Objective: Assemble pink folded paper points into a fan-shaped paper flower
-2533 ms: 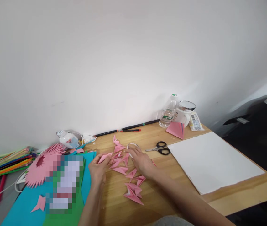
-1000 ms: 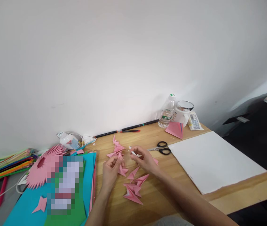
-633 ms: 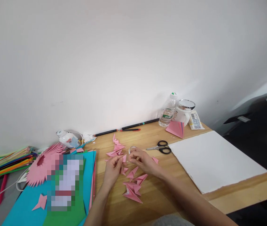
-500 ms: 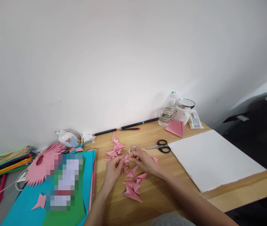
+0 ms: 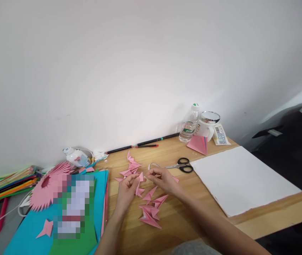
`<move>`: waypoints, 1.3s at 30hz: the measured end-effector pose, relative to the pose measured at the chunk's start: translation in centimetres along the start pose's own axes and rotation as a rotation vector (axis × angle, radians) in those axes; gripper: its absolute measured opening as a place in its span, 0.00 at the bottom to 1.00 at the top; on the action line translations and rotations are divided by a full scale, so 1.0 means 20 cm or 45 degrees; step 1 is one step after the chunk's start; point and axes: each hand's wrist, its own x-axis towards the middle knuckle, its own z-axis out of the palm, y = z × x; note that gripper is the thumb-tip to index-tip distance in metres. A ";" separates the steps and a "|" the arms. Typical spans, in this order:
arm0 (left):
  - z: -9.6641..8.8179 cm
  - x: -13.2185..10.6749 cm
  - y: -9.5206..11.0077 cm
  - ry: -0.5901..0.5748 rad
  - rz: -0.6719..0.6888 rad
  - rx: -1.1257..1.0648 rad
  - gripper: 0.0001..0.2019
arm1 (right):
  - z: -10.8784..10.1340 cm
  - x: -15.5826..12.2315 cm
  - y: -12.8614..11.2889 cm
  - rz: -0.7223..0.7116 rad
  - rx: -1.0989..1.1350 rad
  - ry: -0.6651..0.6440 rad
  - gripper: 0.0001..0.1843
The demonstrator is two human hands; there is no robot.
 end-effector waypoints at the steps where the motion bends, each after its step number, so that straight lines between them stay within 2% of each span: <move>1: 0.00 0.00 -0.01 0.005 -0.005 -0.026 0.17 | 0.00 0.00 0.00 0.016 0.037 -0.012 0.10; 4: 0.00 0.00 -0.03 -0.020 -0.004 -0.144 0.20 | 0.00 -0.01 -0.02 0.061 0.136 -0.024 0.10; 7: 0.00 0.00 -0.04 -0.073 -0.011 -0.276 0.20 | 0.00 -0.01 -0.03 0.069 0.183 -0.017 0.08; 13: 0.01 -0.01 -0.01 -0.057 -0.072 -0.391 0.21 | 0.00 -0.01 -0.04 0.043 0.184 0.006 0.07; 17: 0.01 -0.01 -0.01 -0.087 0.031 -0.335 0.19 | 0.00 -0.01 -0.05 0.019 0.130 -0.028 0.09; 22: 0.01 -0.01 -0.03 -0.007 0.086 -0.164 0.17 | 0.00 -0.01 -0.07 -0.019 0.026 0.013 0.10; 27: 0.03 -0.02 -0.03 0.033 0.063 -0.047 0.14 | 0.01 -0.01 -0.06 -0.006 -0.030 0.039 0.11; 35: 0.04 -0.02 -0.03 0.069 0.026 0.055 0.12 | 0.01 0.00 -0.04 -0.109 -0.193 -0.008 0.08; 39: 0.04 -0.02 -0.05 0.066 0.026 0.080 0.10 | 0.02 0.00 -0.02 -0.005 -0.167 -0.043 0.08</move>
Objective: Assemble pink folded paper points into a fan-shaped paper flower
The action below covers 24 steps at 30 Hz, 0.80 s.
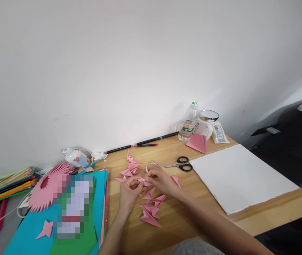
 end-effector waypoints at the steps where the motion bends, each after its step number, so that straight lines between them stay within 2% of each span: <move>1: 0.00 0.00 -0.01 0.000 0.000 0.003 0.10 | 0.00 0.00 0.01 0.035 0.010 -0.009 0.07; 6: 0.00 0.00 -0.02 -0.025 0.003 0.009 0.10 | 0.01 -0.01 0.02 0.114 -0.006 0.014 0.08; 12: 0.01 0.00 -0.01 -0.035 -0.009 -0.002 0.10 | 0.02 -0.01 0.01 0.100 -0.070 0.069 0.09; 18: 0.01 -0.01 -0.01 0.014 -0.061 -0.006 0.13 | 0.03 -0.02 -0.01 0.089 -0.160 0.119 0.08; 24: 0.01 -0.01 -0.03 0.048 0.046 -0.035 0.08 | 0.06 -0.04 -0.04 0.076 -0.086 0.173 0.07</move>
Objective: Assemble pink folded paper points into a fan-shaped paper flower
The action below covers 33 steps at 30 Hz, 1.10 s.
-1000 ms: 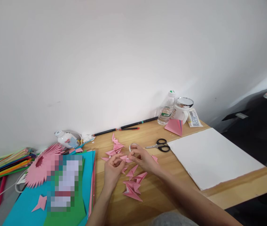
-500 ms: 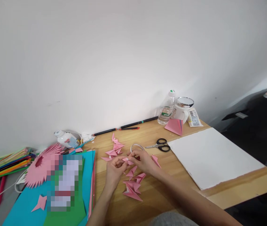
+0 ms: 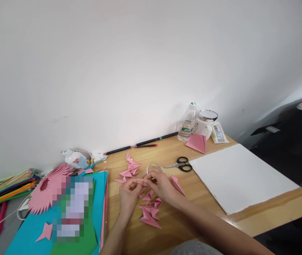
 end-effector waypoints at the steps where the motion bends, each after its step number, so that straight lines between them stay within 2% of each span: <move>1: 0.00 0.00 0.00 0.024 0.027 0.003 0.08 | 0.01 0.00 0.00 0.011 0.052 0.015 0.07; 7: 0.04 -0.03 0.04 0.135 0.116 0.040 0.05 | 0.02 0.00 0.02 0.160 0.424 0.022 0.06; 16: 0.04 -0.03 0.01 0.232 0.233 0.154 0.04 | 0.01 0.01 0.03 0.126 0.366 -0.034 0.11; 21: 0.03 -0.03 0.05 0.238 0.213 0.162 0.04 | -0.01 0.00 0.01 0.096 0.207 -0.106 0.16; 24: 0.01 -0.03 0.07 0.250 0.203 0.175 0.03 | -0.04 0.01 0.02 -0.003 -0.017 -0.056 0.20; 29: 0.00 -0.02 0.05 0.191 0.082 0.063 0.07 | -0.08 0.04 0.04 -0.105 -0.248 -0.037 0.09; 33: 0.00 0.00 0.02 0.146 0.020 -0.017 0.09 | -0.08 0.03 0.02 -0.130 -0.359 0.031 0.10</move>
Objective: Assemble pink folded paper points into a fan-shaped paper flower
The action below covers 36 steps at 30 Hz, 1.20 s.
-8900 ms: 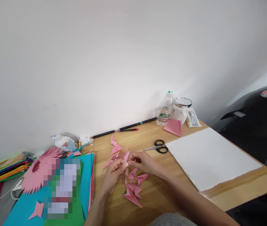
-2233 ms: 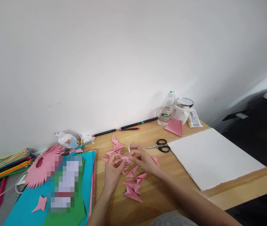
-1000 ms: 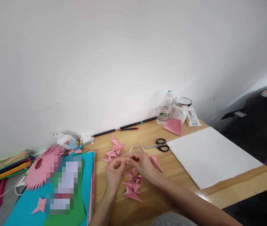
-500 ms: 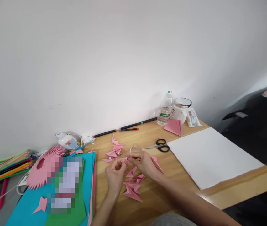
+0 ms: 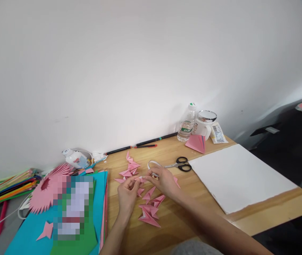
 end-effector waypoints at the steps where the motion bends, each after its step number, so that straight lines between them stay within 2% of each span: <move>1: 0.00 0.00 -0.01 -0.001 0.005 0.000 0.09 | 0.00 0.00 0.00 0.008 -0.023 0.004 0.10; 5: 0.01 0.00 -0.02 0.028 0.073 0.038 0.08 | 0.00 0.00 -0.01 0.037 0.018 -0.052 0.09; 9: 0.01 -0.02 -0.05 0.051 0.213 0.175 0.09 | 0.00 0.01 -0.01 0.083 0.083 -0.057 0.09; 14: -0.01 0.00 -0.05 0.086 0.313 0.285 0.09 | -0.05 0.03 0.01 0.172 0.227 -0.095 0.11; 17: -0.01 0.02 -0.02 0.105 0.223 0.177 0.08 | -0.08 0.05 0.01 0.183 0.331 -0.083 0.12; 21: 0.02 0.02 0.02 -0.017 0.023 0.009 0.11 | -0.07 0.04 -0.03 0.061 0.417 -0.154 0.12; 27: 0.03 -0.01 0.04 -0.035 -0.012 -0.067 0.12 | -0.01 0.01 -0.02 0.060 0.245 -0.080 0.09; 36: 0.04 -0.03 0.07 -0.058 -0.063 -0.110 0.11 | -0.01 0.02 0.01 0.080 0.143 -0.053 0.08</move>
